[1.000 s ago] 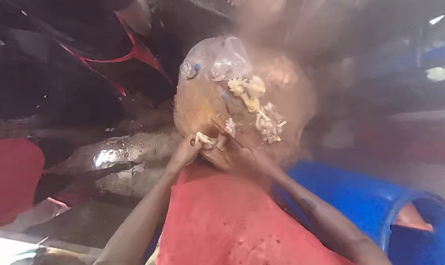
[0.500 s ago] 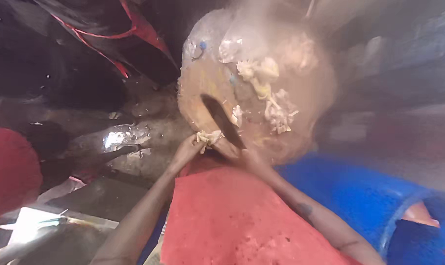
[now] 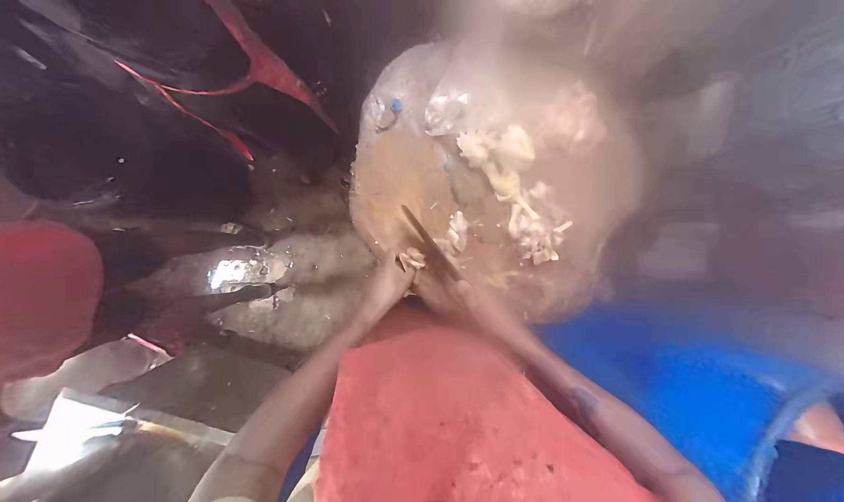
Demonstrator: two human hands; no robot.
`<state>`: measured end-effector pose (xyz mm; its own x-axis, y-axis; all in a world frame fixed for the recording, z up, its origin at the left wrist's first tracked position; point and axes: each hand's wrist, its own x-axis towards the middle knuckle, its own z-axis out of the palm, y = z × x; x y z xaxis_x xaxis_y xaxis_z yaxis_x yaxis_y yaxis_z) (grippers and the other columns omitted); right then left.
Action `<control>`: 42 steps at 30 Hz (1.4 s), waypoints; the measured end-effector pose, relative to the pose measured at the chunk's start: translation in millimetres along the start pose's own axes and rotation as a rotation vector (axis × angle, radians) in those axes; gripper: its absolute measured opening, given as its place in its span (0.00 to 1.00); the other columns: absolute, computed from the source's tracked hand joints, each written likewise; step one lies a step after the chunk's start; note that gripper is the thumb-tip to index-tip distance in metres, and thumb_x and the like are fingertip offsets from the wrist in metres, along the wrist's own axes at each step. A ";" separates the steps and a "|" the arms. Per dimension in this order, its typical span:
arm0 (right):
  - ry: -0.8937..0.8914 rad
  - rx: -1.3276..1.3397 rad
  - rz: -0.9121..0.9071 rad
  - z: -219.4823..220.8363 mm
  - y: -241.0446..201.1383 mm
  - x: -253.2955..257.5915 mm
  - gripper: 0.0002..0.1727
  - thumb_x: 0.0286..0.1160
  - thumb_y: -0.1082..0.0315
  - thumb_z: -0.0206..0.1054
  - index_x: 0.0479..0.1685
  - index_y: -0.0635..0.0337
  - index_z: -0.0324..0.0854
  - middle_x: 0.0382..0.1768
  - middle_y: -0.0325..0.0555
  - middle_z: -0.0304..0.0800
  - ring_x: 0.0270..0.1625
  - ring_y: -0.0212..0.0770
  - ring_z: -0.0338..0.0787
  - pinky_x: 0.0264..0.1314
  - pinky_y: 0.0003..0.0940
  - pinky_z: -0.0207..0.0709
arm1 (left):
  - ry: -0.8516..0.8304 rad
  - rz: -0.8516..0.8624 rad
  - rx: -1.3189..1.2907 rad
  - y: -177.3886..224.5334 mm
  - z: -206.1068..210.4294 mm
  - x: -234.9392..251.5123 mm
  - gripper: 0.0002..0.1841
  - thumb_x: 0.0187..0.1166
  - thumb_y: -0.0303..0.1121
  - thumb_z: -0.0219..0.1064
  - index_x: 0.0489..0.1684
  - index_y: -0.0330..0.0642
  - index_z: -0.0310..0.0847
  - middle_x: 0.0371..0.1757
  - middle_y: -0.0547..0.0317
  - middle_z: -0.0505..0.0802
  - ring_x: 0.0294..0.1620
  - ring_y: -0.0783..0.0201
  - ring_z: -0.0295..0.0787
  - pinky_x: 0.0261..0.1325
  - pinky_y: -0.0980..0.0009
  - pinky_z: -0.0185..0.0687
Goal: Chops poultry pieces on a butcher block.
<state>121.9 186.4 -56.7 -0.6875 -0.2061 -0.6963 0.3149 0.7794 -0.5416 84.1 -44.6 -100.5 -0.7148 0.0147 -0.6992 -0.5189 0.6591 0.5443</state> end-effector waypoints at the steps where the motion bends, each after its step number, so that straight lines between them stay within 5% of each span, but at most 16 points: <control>1: 0.040 0.000 0.001 -3.1 -4.9 -1.1 0.33 0.93 0.43 0.38 0.67 0.57 0.81 0.50 0.55 0.92 0.55 0.52 0.91 0.62 0.58 0.82 | 0.035 0.013 0.085 -2.0 -4.2 -1.6 0.32 0.82 0.49 0.66 0.83 0.47 0.66 0.51 0.44 0.93 0.49 0.47 0.94 0.56 0.43 0.87; 4: 0.172 0.291 -0.188 -17.6 -34.4 -28.0 0.29 0.92 0.48 0.42 0.59 0.63 0.80 0.33 0.46 0.83 0.34 0.40 0.84 0.42 0.41 0.82 | 0.097 0.160 0.181 -8.4 -5.4 -6.7 0.33 0.82 0.53 0.68 0.83 0.50 0.68 0.49 0.43 0.92 0.50 0.42 0.92 0.57 0.38 0.84; 6: 0.239 0.433 -0.372 -4.9 -36.7 -27.4 0.40 0.88 0.34 0.39 0.53 0.64 0.81 0.27 0.39 0.79 0.27 0.31 0.79 0.34 0.33 0.78 | 0.149 0.250 0.170 -11.4 -4.2 -7.3 0.21 0.83 0.46 0.67 0.66 0.43 0.83 0.45 0.45 0.93 0.47 0.46 0.92 0.55 0.41 0.84; 8: 0.148 0.233 -0.325 6.4 -18.8 -15.4 0.39 0.89 0.37 0.38 0.64 0.63 0.82 0.39 0.49 0.89 0.42 0.41 0.89 0.51 0.44 0.85 | 0.190 0.250 0.114 -13.0 -4.5 -8.8 0.16 0.82 0.42 0.66 0.56 0.41 0.86 0.41 0.49 0.93 0.41 0.51 0.91 0.50 0.46 0.86; 11: -0.135 0.037 -0.035 0.2 -9.0 -2.0 0.34 0.95 0.44 0.38 0.67 0.62 0.80 0.52 0.60 0.89 0.58 0.54 0.89 0.65 0.58 0.78 | 0.231 0.118 -0.175 -17.6 -0.7 -14.7 0.13 0.82 0.39 0.68 0.54 0.40 0.84 0.37 0.57 0.94 0.32 0.64 0.92 0.41 0.61 0.90; 12: -0.117 0.037 -0.016 -7.5 -15.6 -3.0 0.33 0.95 0.45 0.40 0.67 0.63 0.81 0.52 0.60 0.89 0.58 0.53 0.89 0.66 0.57 0.78 | 0.215 0.071 -0.337 -16.8 -0.4 -14.0 0.13 0.83 0.37 0.68 0.55 0.39 0.82 0.37 0.57 0.94 0.30 0.66 0.93 0.39 0.64 0.92; 14: 0.001 0.122 -0.100 -7.2 -22.2 -17.1 0.31 0.94 0.47 0.40 0.58 0.63 0.82 0.38 0.53 0.87 0.42 0.46 0.88 0.51 0.49 0.82 | 0.093 0.009 -0.640 -24.3 6.0 -21.0 0.14 0.85 0.34 0.67 0.60 0.35 0.78 0.41 0.53 0.96 0.36 0.61 0.97 0.44 0.63 0.96; 16: 0.154 0.268 -0.321 -5.0 -27.4 -22.6 0.38 0.90 0.38 0.36 0.55 0.64 0.80 0.28 0.41 0.79 0.30 0.35 0.81 0.37 0.37 0.80 | -0.021 -0.011 -0.808 -25.6 12.4 -20.0 0.13 0.86 0.29 0.64 0.62 0.32 0.74 0.45 0.47 0.96 0.42 0.56 0.97 0.49 0.60 0.95; 18: 0.238 0.305 -0.474 2.2 -26.4 -22.7 0.44 0.88 0.32 0.36 0.60 0.68 0.81 0.34 0.43 0.85 0.35 0.33 0.84 0.43 0.35 0.83 | -0.047 -0.032 -0.848 -23.5 20.5 -20.0 0.12 0.86 0.27 0.63 0.61 0.31 0.73 0.43 0.47 0.96 0.40 0.55 0.97 0.47 0.61 0.95; 20: 0.124 0.132 -0.345 8.0 -12.0 -15.5 0.36 0.90 0.41 0.41 0.66 0.64 0.80 0.46 0.53 0.90 0.51 0.45 0.90 0.59 0.47 0.83 | -0.038 -0.036 -0.811 -22.7 25.7 -21.5 0.12 0.87 0.27 0.62 0.60 0.31 0.72 0.39 0.47 0.96 0.35 0.56 0.97 0.43 0.62 0.96; 23: -0.058 0.020 -0.075 7.6 -4.1 -2.5 0.32 0.93 0.44 0.41 0.68 0.59 0.80 0.53 0.57 0.90 0.59 0.51 0.90 0.66 0.56 0.80 | 0.011 -0.034 -0.597 -26.9 27.4 -20.7 0.12 0.87 0.33 0.64 0.60 0.34 0.75 0.33 0.54 0.95 0.28 0.62 0.95 0.37 0.67 0.95; 28: 0.035 0.219 -0.262 9.3 -12.1 -13.2 0.29 0.91 0.47 0.42 0.56 0.62 0.80 0.29 0.42 0.80 0.32 0.36 0.82 0.39 0.37 0.81 | 0.046 0.011 -0.581 -56.3 22.0 -19.1 0.17 0.85 0.36 0.68 0.63 0.35 0.73 0.38 0.54 0.96 0.36 0.62 0.97 0.45 0.64 0.95; 31: -0.166 0.085 -0.172 3.4 -11.0 -6.0 0.31 0.93 0.44 0.44 0.68 0.61 0.79 0.45 0.53 0.89 0.49 0.46 0.90 0.58 0.50 0.83 | 0.025 0.034 -0.607 -63.7 20.7 -14.9 0.13 0.85 0.33 0.67 0.58 0.33 0.77 0.38 0.54 0.96 0.37 0.62 0.96 0.47 0.65 0.95; 35: -0.289 0.053 -0.109 10.5 2.2 7.4 0.33 0.92 0.40 0.42 0.62 0.60 0.81 0.43 0.55 0.88 0.48 0.49 0.89 0.55 0.55 0.81 | 0.029 0.072 -0.559 -68.0 -15.2 -18.2 0.13 0.85 0.31 0.65 0.58 0.31 0.77 0.40 0.52 0.95 0.38 0.61 0.95 0.48 0.62 0.94; 40: -0.048 0.578 0.029 30.5 26.5 -3.0 0.27 0.96 0.53 0.37 0.50 0.64 0.80 0.24 0.38 0.74 0.24 0.32 0.73 0.29 0.31 0.74 | 0.380 -0.115 -0.241 -135.8 -95.3 -10.1 0.25 0.87 0.40 0.62 0.79 0.36 0.71 0.70 0.39 0.86 0.68 0.48 0.86 0.72 0.47 0.80; 42: 0.153 0.662 0.118 19.0 35.6 -8.8 0.27 0.96 0.54 0.39 0.50 0.65 0.80 0.23 0.39 0.73 0.21 0.33 0.72 0.25 0.34 0.73 | 0.475 -0.102 -0.206 -139.2 -121.4 2.0 0.23 0.89 0.40 0.60 0.77 0.36 0.74 0.70 0.38 0.86 0.67 0.47 0.86 0.71 0.46 0.80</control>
<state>151.6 204.8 -78.7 -0.6934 -0.0188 -0.7203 0.6930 0.2563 -0.6738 98.1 -227.6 -121.4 -0.7648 -0.4158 -0.4921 -0.6442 0.4776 0.5974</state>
